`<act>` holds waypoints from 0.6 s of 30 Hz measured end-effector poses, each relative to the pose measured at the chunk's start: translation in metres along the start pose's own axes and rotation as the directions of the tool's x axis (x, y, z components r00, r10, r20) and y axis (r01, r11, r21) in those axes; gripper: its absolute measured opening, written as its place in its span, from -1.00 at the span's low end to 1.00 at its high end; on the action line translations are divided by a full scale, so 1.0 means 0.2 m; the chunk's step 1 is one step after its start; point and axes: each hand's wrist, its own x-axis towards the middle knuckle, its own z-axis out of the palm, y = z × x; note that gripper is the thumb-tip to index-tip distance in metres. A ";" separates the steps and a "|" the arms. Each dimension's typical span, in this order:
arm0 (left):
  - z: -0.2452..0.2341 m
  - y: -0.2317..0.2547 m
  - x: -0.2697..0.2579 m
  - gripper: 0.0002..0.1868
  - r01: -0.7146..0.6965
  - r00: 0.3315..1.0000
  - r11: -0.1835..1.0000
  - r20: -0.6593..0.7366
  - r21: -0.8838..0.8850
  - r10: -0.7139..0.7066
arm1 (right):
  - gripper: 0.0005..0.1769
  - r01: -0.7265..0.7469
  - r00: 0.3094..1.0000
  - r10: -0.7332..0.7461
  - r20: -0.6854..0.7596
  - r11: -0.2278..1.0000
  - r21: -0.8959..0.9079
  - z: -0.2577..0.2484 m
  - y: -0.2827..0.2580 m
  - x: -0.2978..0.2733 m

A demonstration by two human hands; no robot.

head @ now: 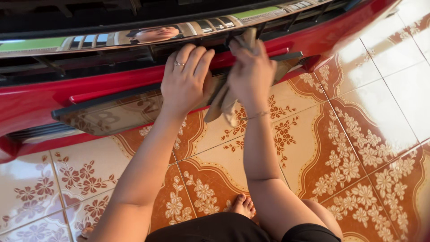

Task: The person cleans the front bumper and grille of a red car using a cloth. They wipe the chrome trim, the red painted surface, and the license plate area while sitting on the floor.

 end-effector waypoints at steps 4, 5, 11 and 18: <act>0.03 -0.01 -0.02 -0.65 -0.016 0.999 0.996 0.044 0.093 0.012 | -0.59 -0.021 0.993 0.010 -0.114 0.995 -0.094 -0.06 0.08 0.06; 0.03 0.00 -0.03 -0.67 -0.008 0.999 0.993 0.041 0.117 0.003 | -0.58 0.097 0.986 -0.108 -0.128 0.991 -0.089 -0.04 0.07 0.05; 0.03 0.00 -0.03 -0.68 -0.021 1.000 0.992 0.018 0.121 0.019 | -0.45 0.058 0.993 -0.049 -0.107 0.995 0.078 -0.08 0.08 0.08; 0.02 -0.01 -0.05 -0.69 -0.036 0.999 0.999 0.022 0.036 0.035 | -0.54 0.181 0.950 -0.206 -0.234 0.975 -0.125 0.03 -0.05 -0.02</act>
